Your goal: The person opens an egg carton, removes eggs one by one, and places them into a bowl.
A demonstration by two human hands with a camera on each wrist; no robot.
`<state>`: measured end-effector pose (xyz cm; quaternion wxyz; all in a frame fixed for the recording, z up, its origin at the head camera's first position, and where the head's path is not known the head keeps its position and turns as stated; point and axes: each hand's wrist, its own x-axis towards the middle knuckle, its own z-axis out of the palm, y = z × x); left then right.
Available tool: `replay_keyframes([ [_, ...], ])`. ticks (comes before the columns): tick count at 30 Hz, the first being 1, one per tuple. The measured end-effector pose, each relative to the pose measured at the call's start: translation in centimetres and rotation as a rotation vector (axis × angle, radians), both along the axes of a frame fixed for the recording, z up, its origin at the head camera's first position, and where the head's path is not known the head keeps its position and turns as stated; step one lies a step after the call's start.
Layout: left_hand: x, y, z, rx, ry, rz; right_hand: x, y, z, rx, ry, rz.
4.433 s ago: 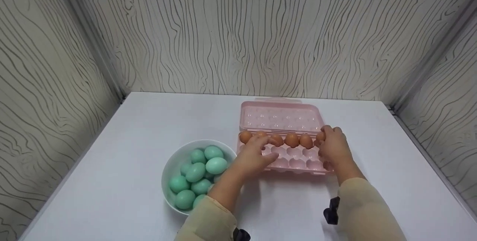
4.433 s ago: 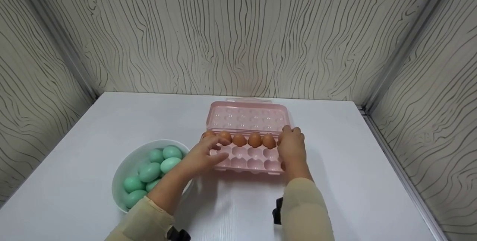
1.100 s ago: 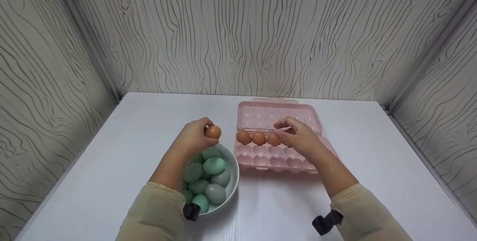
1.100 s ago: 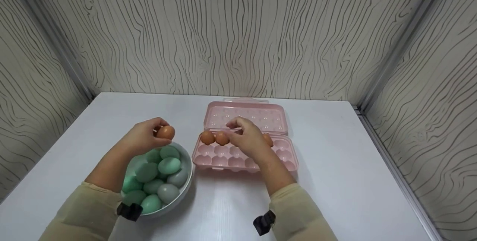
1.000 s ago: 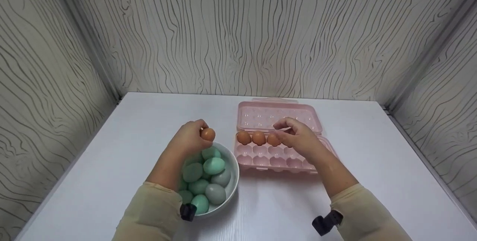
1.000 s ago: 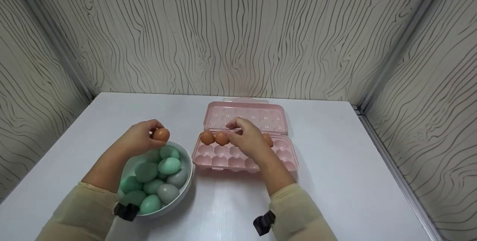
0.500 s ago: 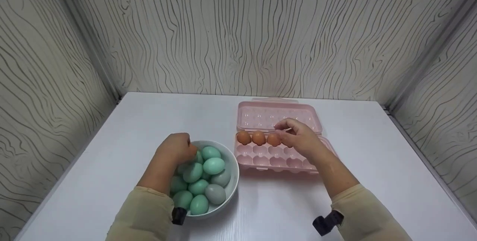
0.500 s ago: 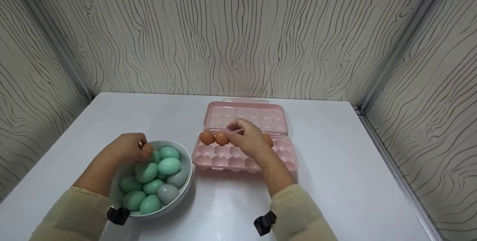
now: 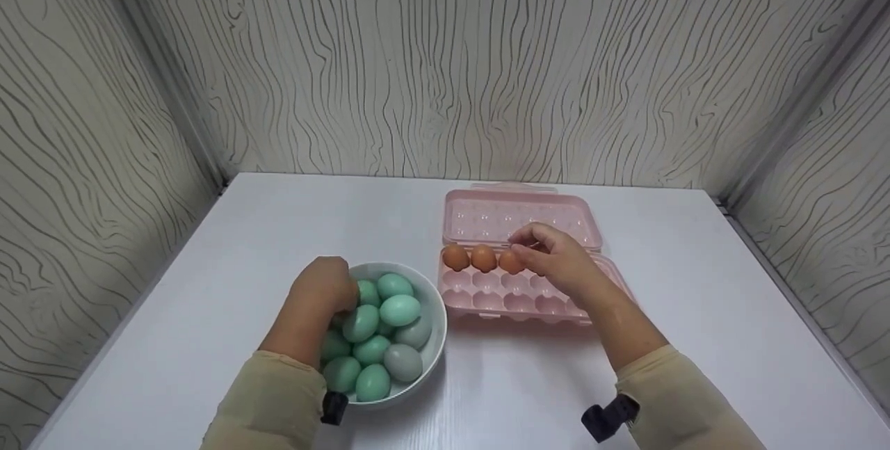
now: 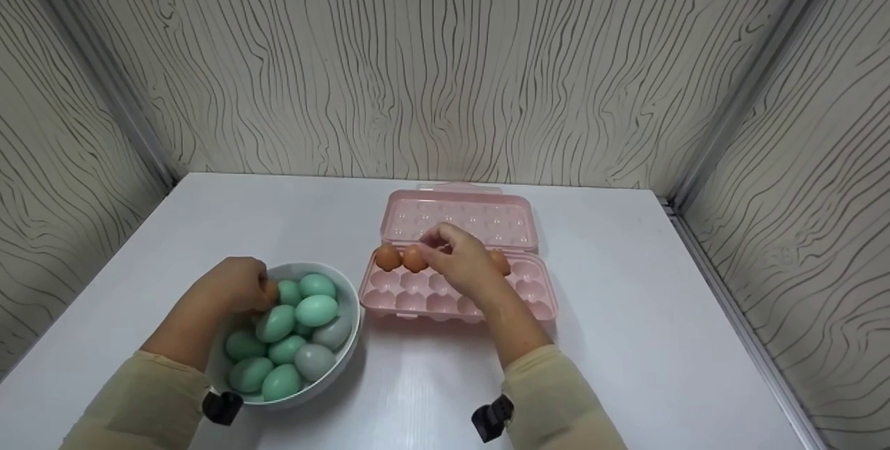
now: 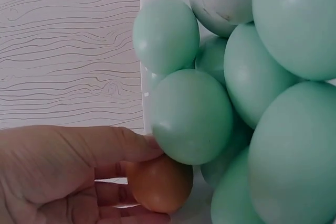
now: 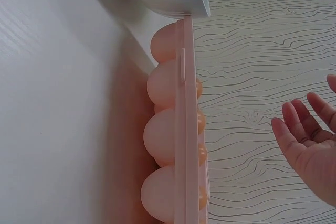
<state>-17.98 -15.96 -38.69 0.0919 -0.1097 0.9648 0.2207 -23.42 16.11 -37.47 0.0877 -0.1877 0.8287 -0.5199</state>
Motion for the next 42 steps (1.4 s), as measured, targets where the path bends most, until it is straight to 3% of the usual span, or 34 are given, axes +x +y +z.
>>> replay_keyframes([
  [12,0.1,0.2,-0.2,-0.152,-0.009,-0.066,0.0,0.0,-0.4,-0.037,0.004,0.015],
  [27,0.2,-0.1,0.3,-0.207,0.024,-0.072,0.1,0.3,-0.4,-0.008,-0.002,-0.001],
  [36,0.2,-0.2,0.7,-0.175,0.039,-0.072,-0.4,0.6,-0.8,0.013,0.002,-0.006],
  [42,0.1,-0.3,1.1,-0.158,0.05,-0.075,-0.9,1.0,-0.6,-0.035,-0.019,-0.002],
])
